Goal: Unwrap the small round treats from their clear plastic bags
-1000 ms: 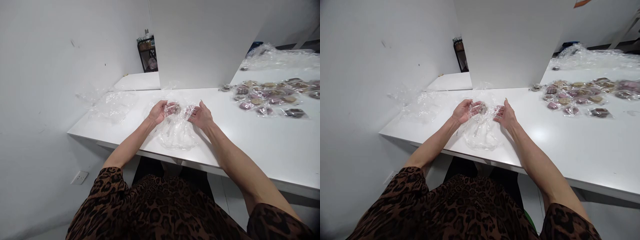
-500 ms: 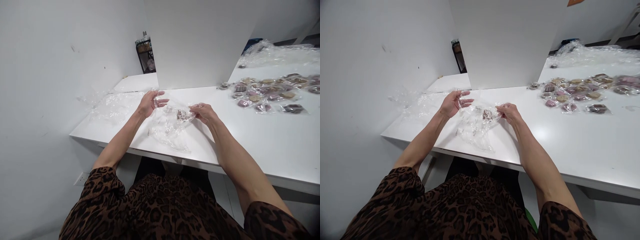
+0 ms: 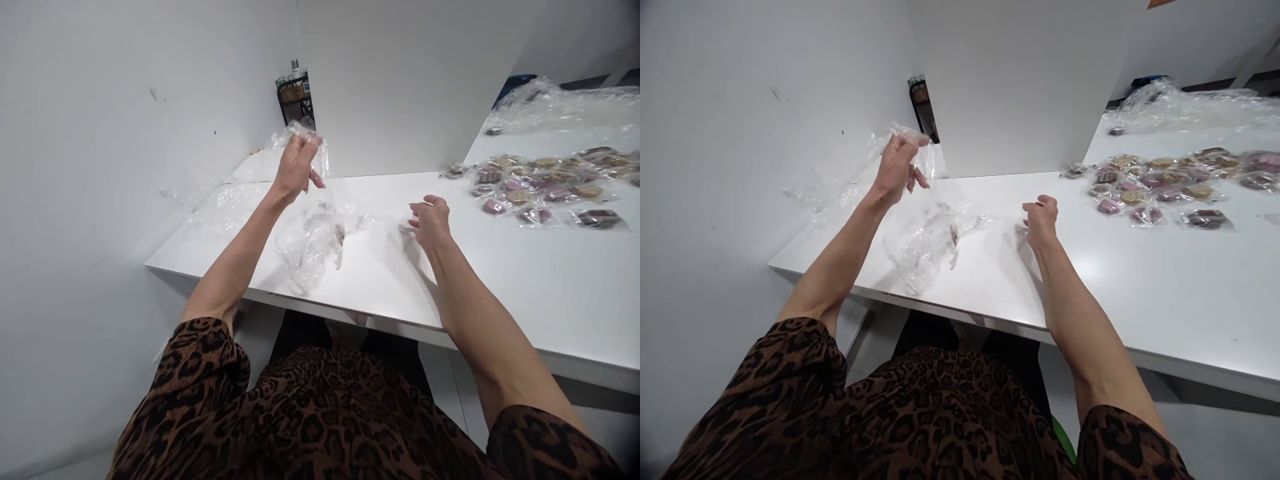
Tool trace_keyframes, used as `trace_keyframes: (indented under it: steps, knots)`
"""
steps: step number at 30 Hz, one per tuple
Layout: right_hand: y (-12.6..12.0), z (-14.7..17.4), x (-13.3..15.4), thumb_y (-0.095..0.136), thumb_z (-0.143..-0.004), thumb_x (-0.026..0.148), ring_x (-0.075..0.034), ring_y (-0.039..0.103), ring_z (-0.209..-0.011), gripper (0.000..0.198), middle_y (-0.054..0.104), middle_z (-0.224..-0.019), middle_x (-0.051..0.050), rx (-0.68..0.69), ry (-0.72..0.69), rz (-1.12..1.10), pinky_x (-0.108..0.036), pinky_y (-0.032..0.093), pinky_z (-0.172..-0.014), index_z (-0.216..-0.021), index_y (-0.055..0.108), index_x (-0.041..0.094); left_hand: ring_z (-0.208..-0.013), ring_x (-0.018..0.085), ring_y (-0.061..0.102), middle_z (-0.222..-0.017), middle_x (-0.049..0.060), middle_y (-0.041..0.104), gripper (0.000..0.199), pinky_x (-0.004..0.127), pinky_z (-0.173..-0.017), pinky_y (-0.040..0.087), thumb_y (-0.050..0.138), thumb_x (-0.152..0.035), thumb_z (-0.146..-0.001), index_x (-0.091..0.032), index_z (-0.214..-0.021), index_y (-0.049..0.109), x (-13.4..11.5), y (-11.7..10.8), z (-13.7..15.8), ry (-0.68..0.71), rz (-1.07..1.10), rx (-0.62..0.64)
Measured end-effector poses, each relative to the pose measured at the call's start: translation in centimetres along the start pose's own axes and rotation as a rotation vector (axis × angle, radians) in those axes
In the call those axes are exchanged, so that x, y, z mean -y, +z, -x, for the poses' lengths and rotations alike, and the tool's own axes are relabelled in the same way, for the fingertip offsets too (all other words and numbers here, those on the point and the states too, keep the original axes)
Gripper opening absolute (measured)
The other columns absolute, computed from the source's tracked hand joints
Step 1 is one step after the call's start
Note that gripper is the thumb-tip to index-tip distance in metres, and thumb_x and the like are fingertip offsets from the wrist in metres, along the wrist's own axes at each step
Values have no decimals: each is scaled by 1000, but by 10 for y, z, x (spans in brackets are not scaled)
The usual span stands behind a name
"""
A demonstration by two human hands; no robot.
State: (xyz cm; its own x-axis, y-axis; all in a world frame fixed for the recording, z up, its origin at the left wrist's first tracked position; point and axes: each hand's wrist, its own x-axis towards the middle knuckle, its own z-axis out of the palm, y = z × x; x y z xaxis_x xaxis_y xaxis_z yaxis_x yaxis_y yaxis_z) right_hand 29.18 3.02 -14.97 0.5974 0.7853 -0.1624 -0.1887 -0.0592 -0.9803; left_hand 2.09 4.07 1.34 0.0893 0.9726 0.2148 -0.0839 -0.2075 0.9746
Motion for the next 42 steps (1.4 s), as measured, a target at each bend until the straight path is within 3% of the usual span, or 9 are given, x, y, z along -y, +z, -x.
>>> trace_keyframes:
  steps: [12, 16, 20, 22, 25, 29, 35, 39, 42]
  knots:
    - [4, 5, -1, 69, -69, 21, -15, 58, -95, 42, 55, -116, -5, 71, -34, 1, -27, 50, -71, -107, 52, 25, -47, 3, 50, -106, -2, 73, 15, 19, -49, 33, 50, -31, -108, -22, -103, 61, -68, 27, -1, 377, -277, -61]
    - [6, 18, 3, 64, -88, 46, -22, 58, -118, 42, 54, -133, -10, 119, -405, 34, -36, 54, -85, -124, 53, 27, -41, -1, 44, -115, -2, 74, 12, 19, -44, 31, 49, -28, -108, -22, -102, 57, -65, 23, 12, 457, -286, 36]
    - [14, 46, 11, 60, -86, 75, -31, 48, -140, 81, 44, -154, -14, 271, -896, 203, -53, 51, -103, -150, 41, 29, -43, -4, 45, -119, 0, 74, 8, 14, -45, 35, 50, -24, -108, -20, -103, 55, -56, 29, 38, 462, -289, 248]
    - [23, 64, 14, 67, -81, 78, -32, 51, -136, 85, 51, -150, -14, 381, -1009, 250, -55, 50, -105, -147, 48, 27, -54, -3, 58, -118, 2, 74, 7, 12, -51, 41, 50, -21, -107, -18, -106, 56, -56, 31, 54, 412, -291, 366]
    - [40, 89, 20, 63, -90, 71, -25, 64, -110, 53, 70, -118, -9, 569, -1016, 224, -47, 53, -98, -115, 69, 25, -98, 11, 74, -129, 3, 69, 17, 16, -72, 54, 58, -21, -103, -20, -120, 59, -59, 22, 70, 398, -304, 465]
    - [58, 105, 40, 62, -94, 65, -20, 67, -91, 42, 72, -95, -4, 659, -949, 89, -40, 55, -89, -98, 73, 24, -126, 28, 67, -129, 2, 67, 32, 35, -94, 58, 77, -29, -92, -22, -121, 67, -43, -16, 62, 364, -477, 356]
    - [69, 93, 40, 65, -89, 70, -27, 62, -121, 60, 67, -130, -9, 578, -857, 251, -47, 53, -98, -131, 64, 27, -126, 30, 64, -101, 4, 73, 22, 46, -111, 50, 74, -36, -94, -15, -92, 67, -17, -118, -4, 424, -776, -17]
    - [68, 91, -5, 55, -91, 77, -36, 55, -129, 76, 62, -140, -19, 788, -841, 748, -56, 49, -102, -140, 60, 19, -132, 25, 55, -128, 10, 68, 26, 46, -127, 32, 70, -21, -98, -6, -116, 61, -45, -207, -60, 267, -1006, -483]
    - [69, 99, -36, 46, -97, 73, -40, 49, -135, 76, 55, -148, -21, 944, -977, 1051, -58, 45, -105, -148, 54, 18, -158, 30, 28, -167, 28, 29, 63, 54, -133, 17, 52, -22, -108, 9, -151, 19, -50, -267, -90, 83, -939, -725]
